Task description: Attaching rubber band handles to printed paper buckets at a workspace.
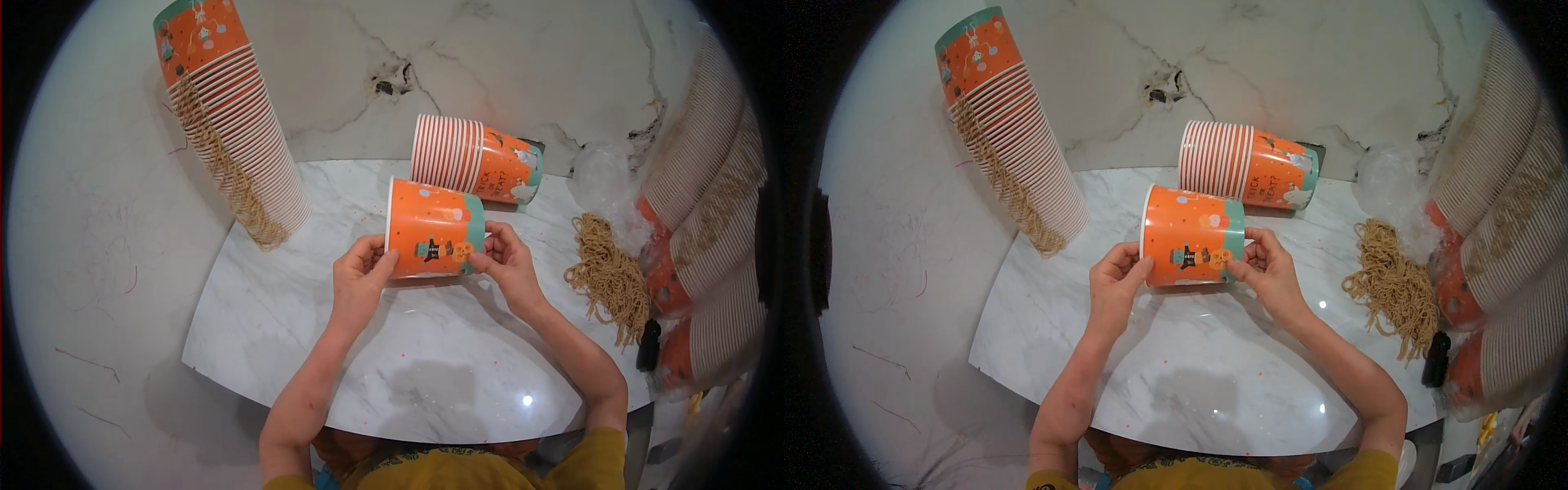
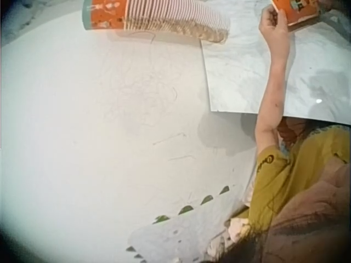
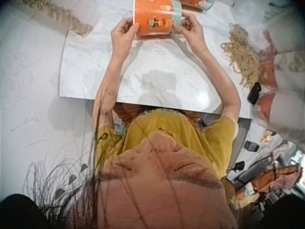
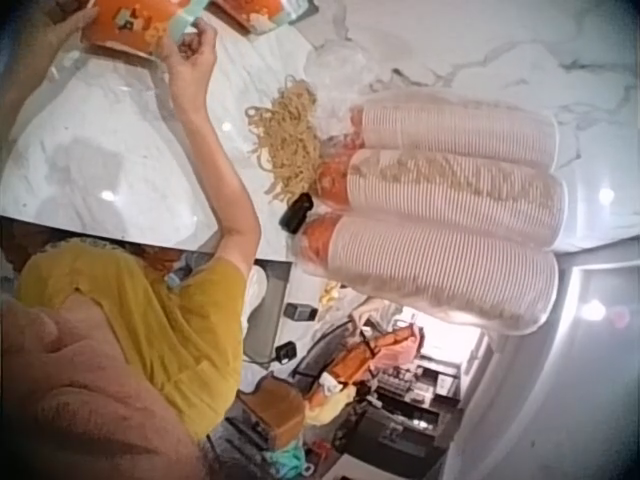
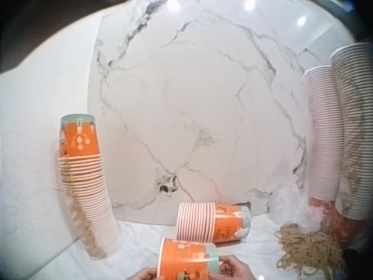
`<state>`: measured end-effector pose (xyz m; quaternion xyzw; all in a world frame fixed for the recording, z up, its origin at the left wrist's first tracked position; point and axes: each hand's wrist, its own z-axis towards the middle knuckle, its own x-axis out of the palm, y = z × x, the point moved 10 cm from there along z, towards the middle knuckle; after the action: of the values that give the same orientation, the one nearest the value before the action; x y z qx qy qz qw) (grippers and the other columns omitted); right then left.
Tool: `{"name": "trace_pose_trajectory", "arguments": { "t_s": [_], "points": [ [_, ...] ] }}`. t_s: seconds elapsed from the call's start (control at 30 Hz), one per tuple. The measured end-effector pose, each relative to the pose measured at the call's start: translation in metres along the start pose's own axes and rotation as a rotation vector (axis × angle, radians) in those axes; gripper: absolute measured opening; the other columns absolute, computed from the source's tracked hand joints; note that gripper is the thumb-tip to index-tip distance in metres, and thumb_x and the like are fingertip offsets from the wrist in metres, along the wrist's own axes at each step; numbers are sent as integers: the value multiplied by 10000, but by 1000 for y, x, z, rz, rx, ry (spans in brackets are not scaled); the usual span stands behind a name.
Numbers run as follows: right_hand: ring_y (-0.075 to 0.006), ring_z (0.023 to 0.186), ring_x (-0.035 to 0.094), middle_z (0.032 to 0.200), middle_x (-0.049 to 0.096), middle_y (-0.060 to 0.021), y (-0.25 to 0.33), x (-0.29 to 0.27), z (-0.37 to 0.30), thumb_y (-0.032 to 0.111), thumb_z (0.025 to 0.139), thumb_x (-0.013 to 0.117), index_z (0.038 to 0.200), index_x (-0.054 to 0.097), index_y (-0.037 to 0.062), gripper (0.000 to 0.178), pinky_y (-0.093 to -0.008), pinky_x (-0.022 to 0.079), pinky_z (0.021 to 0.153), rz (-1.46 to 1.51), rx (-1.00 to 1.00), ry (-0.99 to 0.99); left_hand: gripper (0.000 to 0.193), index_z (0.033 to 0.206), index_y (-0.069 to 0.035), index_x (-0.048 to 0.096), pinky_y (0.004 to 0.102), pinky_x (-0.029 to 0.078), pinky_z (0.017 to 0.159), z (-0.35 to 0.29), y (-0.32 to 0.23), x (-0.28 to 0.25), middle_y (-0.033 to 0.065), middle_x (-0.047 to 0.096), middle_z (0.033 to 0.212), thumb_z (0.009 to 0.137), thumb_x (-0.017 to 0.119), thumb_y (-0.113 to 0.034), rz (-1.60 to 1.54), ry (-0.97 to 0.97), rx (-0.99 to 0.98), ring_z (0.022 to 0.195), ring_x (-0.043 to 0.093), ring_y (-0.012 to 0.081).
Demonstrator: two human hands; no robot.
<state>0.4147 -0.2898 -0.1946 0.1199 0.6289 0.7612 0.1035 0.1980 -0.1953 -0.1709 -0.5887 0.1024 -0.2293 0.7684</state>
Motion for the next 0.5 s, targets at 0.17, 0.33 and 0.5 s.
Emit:
{"name": "trace_pose_trajectory", "arguments": {
  "t_s": [0.17, 0.33, 0.5],
  "points": [
    [-68, 786, 591, 858, 613, 6, 21, -7, -1, 64, 932, 722, 1310, 546, -4, 422, -256, 504, 681, 97, 9, -81, 188, 1155, 47, 665, 238, 516, 803, -1, 9, 0, 42, 713, 1017, 986, 641, -33, 9, 42, -39, 875, 641, 71],
    [-88, 797, 643, 931, 701, -17, 15, -23, 4, 103, 923, 736, 1280, 564, 16, 406, -260, 507, 678, 178, 93, -130, 195, 1160, 47, 662, 249, 528, 807, -2, 11, 7, 51, 715, 1012, 987, 645, -39, 86, 107, -7, 883, 652, 85],
    [-86, 797, 656, 975, 719, -18, 10, -37, 7, 152, 929, 732, 1213, 606, 24, 336, -256, 514, 686, 283, 169, -216, 195, 1141, 40, 668, 245, 511, 825, -4, 5, 15, 27, 713, 996, 960, 663, -31, 149, 161, 20, 889, 638, 81]
  ]
}}
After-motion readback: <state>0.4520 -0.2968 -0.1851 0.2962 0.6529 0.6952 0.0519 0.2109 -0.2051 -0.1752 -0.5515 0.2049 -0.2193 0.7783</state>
